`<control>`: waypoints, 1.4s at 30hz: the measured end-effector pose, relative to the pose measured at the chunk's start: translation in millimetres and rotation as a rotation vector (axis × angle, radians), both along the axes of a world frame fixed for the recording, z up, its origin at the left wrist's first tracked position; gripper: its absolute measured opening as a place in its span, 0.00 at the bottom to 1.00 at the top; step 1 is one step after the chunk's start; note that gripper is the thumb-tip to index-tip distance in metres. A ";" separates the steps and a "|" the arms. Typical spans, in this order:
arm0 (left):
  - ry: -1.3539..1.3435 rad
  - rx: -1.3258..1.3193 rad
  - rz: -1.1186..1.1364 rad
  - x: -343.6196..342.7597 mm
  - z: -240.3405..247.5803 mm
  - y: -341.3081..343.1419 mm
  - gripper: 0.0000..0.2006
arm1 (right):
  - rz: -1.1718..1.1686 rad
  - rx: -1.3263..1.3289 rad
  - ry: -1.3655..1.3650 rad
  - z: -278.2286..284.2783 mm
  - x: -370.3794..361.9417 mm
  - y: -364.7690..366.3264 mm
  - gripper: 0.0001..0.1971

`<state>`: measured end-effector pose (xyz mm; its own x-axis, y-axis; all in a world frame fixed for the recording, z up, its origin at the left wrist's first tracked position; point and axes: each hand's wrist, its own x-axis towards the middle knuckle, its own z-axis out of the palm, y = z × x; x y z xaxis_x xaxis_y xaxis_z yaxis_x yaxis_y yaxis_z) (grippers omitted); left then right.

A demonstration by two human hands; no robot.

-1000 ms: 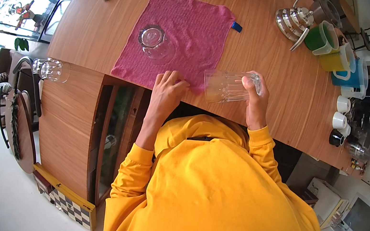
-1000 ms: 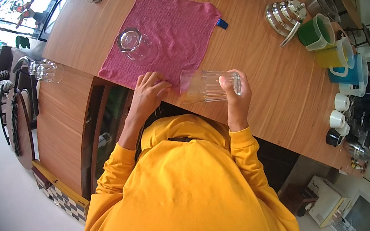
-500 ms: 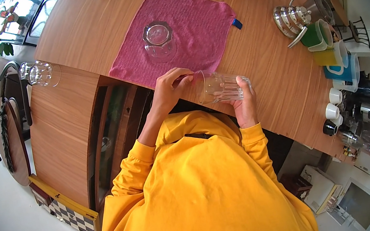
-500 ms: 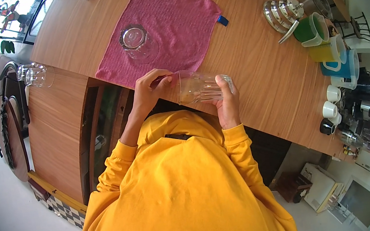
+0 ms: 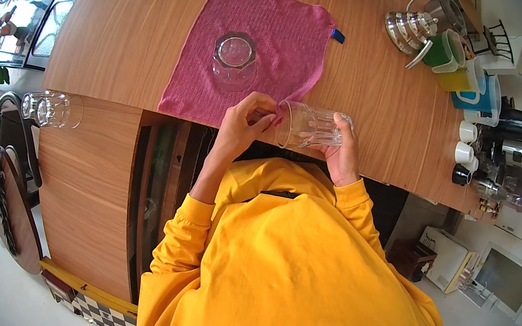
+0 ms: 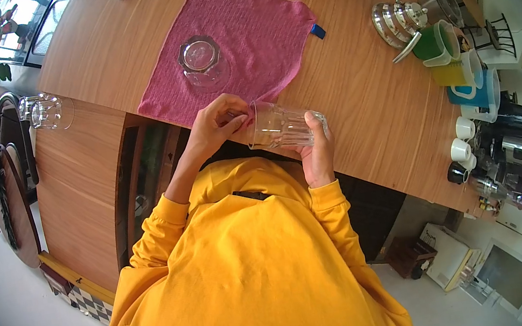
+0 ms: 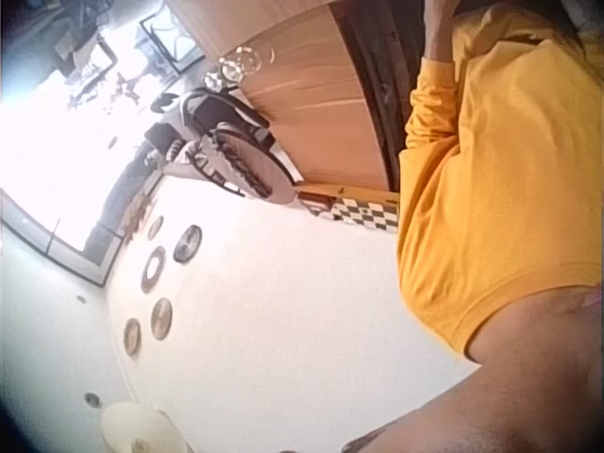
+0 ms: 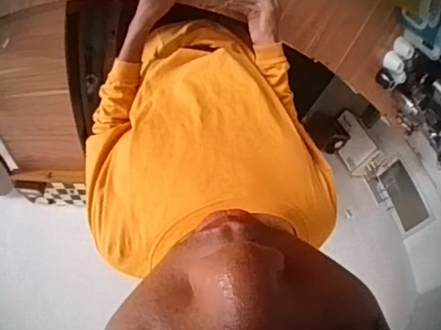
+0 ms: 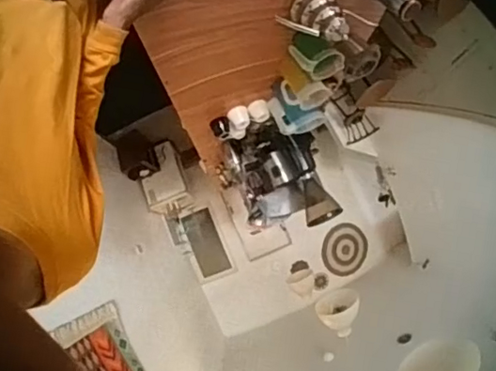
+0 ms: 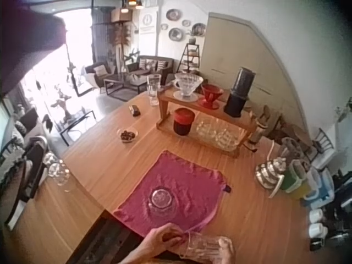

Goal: Cleaning and wiping glass cups with a cloth in a cafe environment.

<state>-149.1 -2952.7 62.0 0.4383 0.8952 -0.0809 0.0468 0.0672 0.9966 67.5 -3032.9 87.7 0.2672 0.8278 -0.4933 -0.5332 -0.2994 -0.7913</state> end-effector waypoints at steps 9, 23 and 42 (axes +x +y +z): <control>0.070 0.201 -0.008 1.0 0.1 8.7 0.11 | 0.024 -0.118 -0.151 15.1 -5.8 -1.7 0.24; 0.146 0.061 -0.092 -3.0 -7.9 13.9 0.11 | 0.376 0.106 -0.268 28.4 13.8 -7.5 0.31; 0.140 0.026 -0.110 -2.6 -1.6 15.9 0.10 | 0.289 0.174 -0.438 26.9 9.7 0.1 0.31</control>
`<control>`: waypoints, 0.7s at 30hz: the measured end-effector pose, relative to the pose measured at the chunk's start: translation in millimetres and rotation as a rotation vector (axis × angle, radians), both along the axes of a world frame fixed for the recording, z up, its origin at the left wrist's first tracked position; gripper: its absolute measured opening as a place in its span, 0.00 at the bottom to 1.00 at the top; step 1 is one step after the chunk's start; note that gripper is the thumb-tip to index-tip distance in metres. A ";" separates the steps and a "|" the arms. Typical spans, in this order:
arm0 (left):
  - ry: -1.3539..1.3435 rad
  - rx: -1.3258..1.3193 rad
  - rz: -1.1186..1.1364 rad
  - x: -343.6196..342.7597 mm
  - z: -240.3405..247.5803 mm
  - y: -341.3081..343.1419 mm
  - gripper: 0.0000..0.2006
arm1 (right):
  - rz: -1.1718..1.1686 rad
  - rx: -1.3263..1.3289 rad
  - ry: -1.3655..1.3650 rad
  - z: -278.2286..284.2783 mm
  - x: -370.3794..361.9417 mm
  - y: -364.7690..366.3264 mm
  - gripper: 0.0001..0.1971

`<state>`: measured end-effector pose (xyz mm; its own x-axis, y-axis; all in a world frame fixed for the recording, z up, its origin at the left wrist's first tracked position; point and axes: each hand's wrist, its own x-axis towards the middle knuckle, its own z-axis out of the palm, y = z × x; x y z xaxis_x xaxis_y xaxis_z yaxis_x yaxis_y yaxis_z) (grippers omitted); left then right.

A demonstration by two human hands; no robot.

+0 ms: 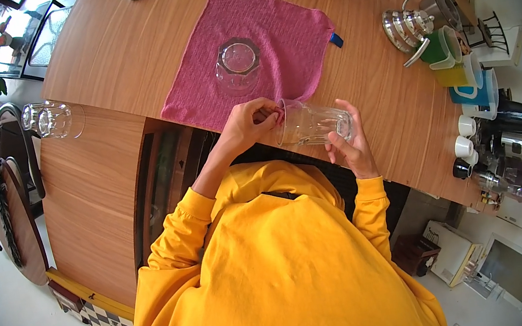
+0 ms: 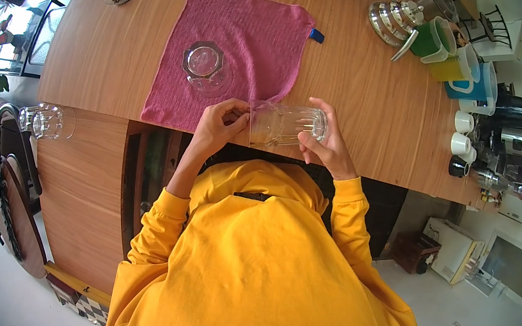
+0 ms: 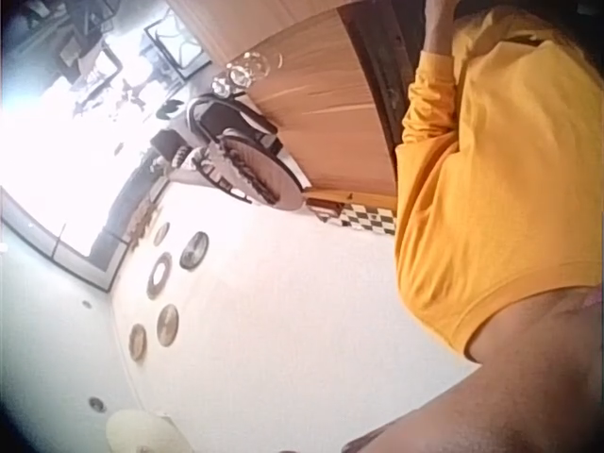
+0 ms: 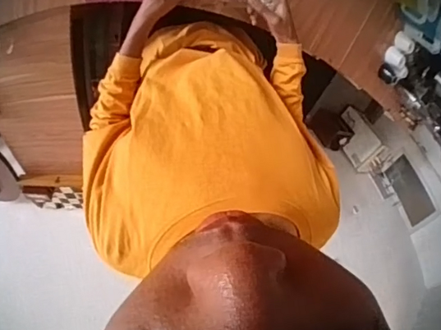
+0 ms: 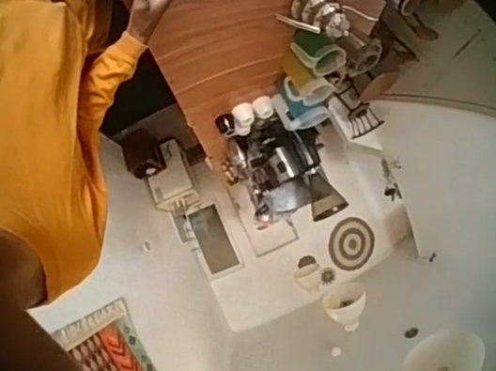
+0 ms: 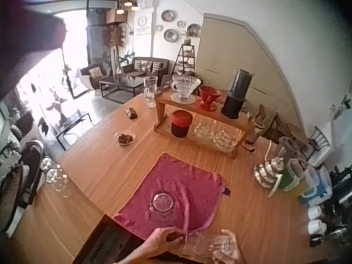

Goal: Cleaning and wiping glass cups with a cloth in a cafe environment.

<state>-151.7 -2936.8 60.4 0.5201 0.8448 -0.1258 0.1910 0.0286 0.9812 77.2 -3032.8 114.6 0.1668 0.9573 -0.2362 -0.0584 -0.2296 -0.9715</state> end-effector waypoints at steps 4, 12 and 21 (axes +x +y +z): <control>-0.023 -0.021 0.011 -0.8 -3.5 -0.4 0.10 | 0.144 -0.084 -0.047 -2.0 14.3 3.5 0.31; -0.098 -0.022 0.043 -0.9 -4.2 2.2 0.10 | 0.123 -0.276 0.094 -15.5 22.3 2.7 0.32; -0.122 -0.069 0.038 -0.9 -10.4 0.9 0.09 | 0.092 0.012 0.005 -8.4 11.2 3.7 0.33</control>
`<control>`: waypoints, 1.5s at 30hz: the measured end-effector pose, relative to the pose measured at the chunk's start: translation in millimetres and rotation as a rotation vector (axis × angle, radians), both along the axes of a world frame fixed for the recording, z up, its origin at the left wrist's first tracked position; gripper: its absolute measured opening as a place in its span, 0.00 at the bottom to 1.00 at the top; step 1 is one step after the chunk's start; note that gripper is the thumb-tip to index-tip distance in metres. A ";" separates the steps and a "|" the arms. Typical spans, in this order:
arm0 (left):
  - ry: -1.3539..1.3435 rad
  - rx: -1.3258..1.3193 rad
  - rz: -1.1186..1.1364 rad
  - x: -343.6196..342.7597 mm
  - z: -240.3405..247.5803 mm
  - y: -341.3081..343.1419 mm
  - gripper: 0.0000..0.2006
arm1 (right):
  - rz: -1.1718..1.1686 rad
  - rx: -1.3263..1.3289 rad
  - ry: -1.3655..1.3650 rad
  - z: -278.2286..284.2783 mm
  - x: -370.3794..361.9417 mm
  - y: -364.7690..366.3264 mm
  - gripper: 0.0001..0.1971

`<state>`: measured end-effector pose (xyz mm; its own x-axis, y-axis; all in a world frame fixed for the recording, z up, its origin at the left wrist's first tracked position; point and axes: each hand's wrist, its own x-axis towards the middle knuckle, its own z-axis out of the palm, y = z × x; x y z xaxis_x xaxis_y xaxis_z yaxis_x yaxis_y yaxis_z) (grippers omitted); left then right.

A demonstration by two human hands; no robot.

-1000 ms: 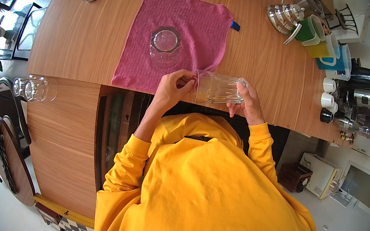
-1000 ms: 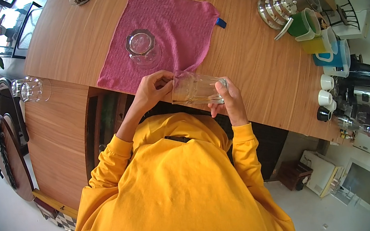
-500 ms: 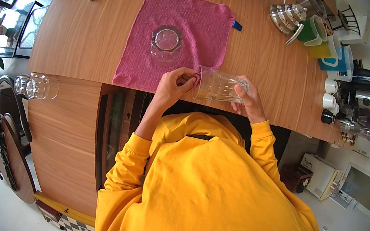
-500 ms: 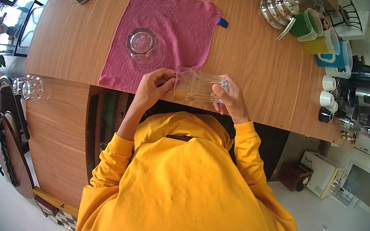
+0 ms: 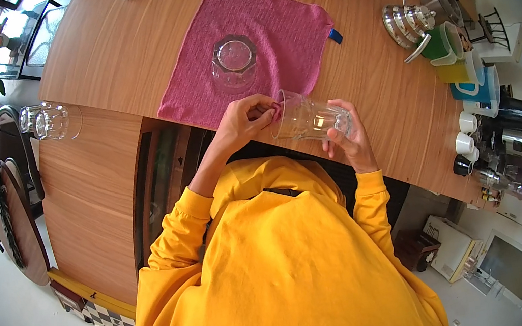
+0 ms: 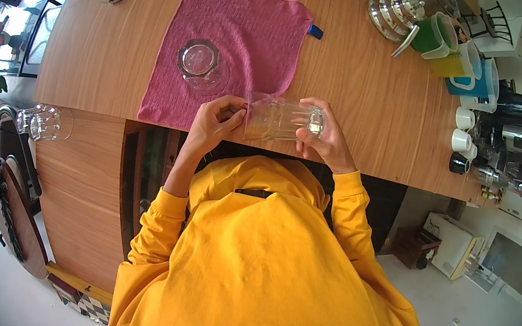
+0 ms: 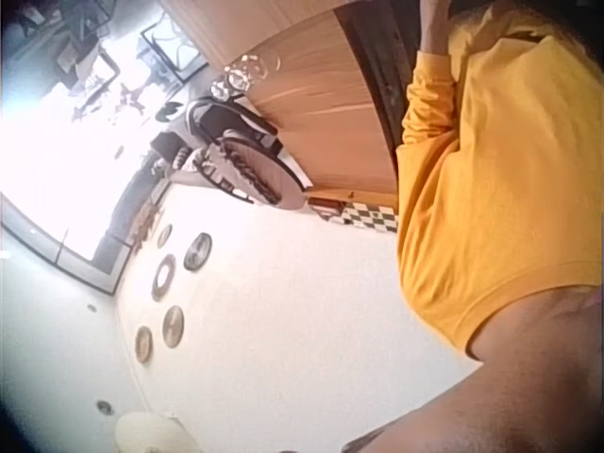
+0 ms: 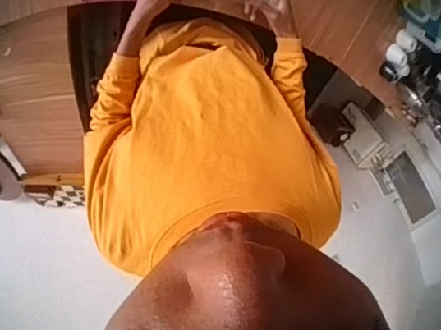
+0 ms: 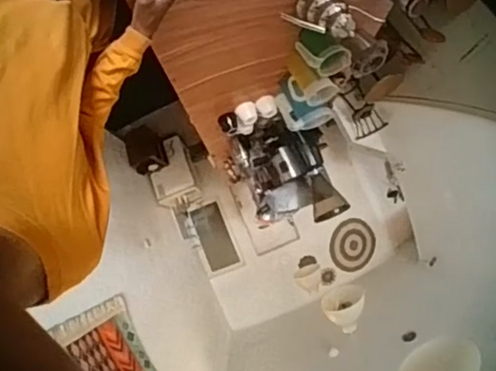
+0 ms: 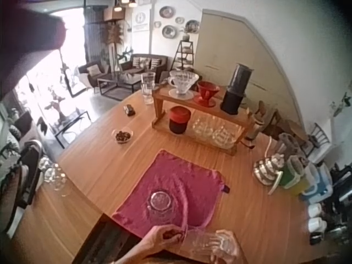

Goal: Cleaning and wiping glass cups with a cloth in a cafe environment.

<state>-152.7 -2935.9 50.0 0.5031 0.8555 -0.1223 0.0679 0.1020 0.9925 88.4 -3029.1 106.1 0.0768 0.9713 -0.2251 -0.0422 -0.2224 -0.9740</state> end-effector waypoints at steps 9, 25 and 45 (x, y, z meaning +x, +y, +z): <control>-0.005 0.000 -0.008 -0.6 -2.6 2.8 0.10 | 0.049 -0.184 0.004 5.7 3.6 8.4 0.31; -0.023 -0.063 -0.017 -1.4 2.8 3.5 0.09 | 0.034 -0.099 -0.002 13.3 -0.8 12.5 0.34; -0.055 -0.087 0.001 -1.3 2.5 2.9 0.09 | 0.028 0.031 0.017 10.1 7.3 11.8 0.33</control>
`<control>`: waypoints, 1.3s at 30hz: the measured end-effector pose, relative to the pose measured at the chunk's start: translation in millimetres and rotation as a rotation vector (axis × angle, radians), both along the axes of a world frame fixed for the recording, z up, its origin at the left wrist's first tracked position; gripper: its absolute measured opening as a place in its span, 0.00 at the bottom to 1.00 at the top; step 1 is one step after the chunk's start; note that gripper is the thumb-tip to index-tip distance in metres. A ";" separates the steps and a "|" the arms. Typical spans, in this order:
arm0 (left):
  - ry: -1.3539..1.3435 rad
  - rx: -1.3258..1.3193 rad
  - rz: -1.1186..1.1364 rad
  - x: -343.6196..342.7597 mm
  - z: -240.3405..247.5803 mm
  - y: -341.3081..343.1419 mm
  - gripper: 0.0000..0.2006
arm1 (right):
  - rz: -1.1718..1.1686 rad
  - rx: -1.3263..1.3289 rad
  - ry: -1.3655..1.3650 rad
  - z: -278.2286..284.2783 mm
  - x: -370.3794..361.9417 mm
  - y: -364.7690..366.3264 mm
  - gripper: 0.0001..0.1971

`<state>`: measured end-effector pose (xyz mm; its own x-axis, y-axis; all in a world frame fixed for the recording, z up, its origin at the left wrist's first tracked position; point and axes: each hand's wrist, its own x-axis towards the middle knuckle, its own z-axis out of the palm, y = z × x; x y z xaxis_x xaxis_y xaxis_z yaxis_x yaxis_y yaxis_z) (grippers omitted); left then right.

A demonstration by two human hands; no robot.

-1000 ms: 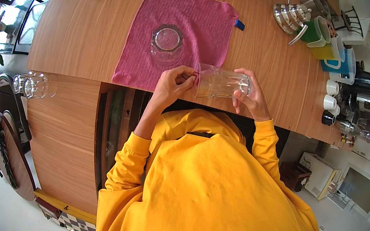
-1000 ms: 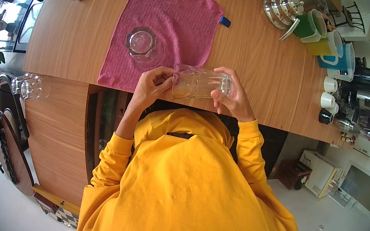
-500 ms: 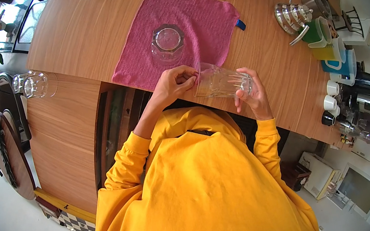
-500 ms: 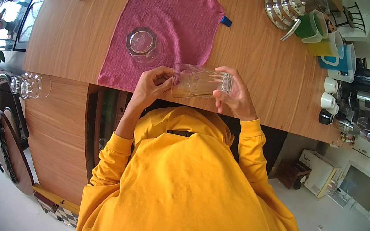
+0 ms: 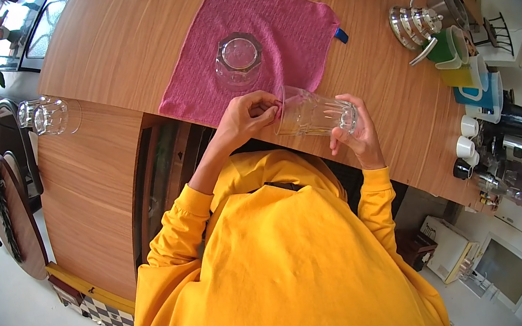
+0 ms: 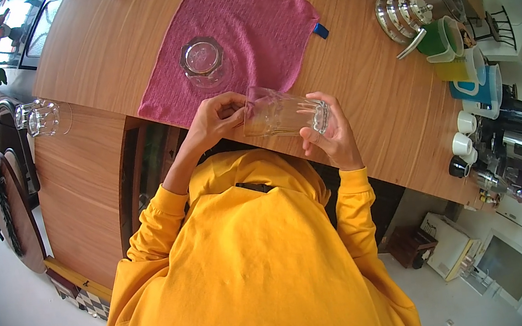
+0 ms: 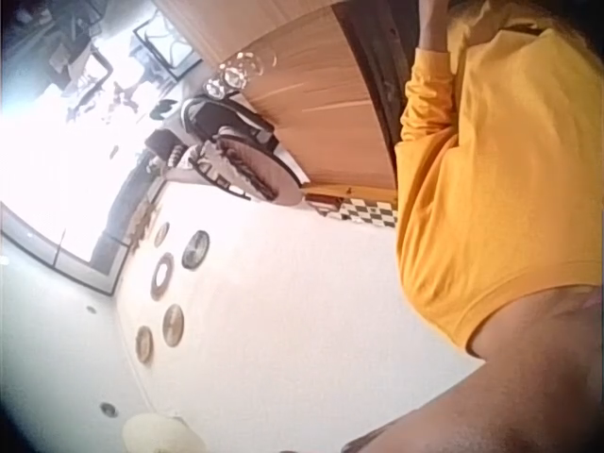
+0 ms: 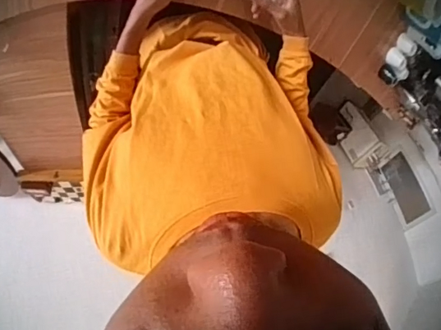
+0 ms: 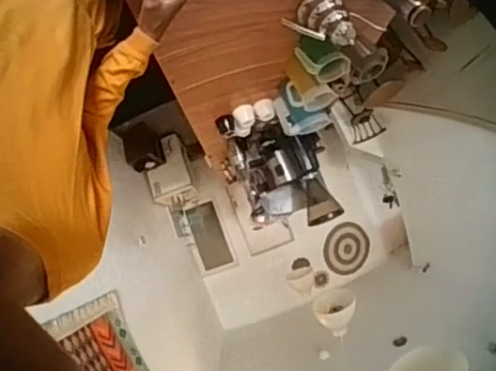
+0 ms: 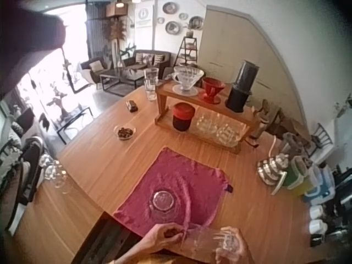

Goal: Cleaning and wiping glass cups with a cloth in a cafe environment.

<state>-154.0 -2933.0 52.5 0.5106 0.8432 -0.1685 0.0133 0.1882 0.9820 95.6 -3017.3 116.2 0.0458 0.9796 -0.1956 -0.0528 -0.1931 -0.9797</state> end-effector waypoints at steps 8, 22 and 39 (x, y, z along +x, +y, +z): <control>-0.008 0.007 -0.016 -0.8 -0.7 0.8 0.09 | 0.092 -0.266 -0.048 -8.3 15.4 -1.6 0.35; -0.001 0.002 -0.082 -4.6 -0.6 1.0 0.09 | 0.097 -0.237 -0.042 -9.8 12.6 -3.5 0.33; 0.013 -0.002 -0.121 -5.0 1.7 4.3 0.09 | 0.022 -0.194 0.020 -5.3 -4.4 -3.4 0.34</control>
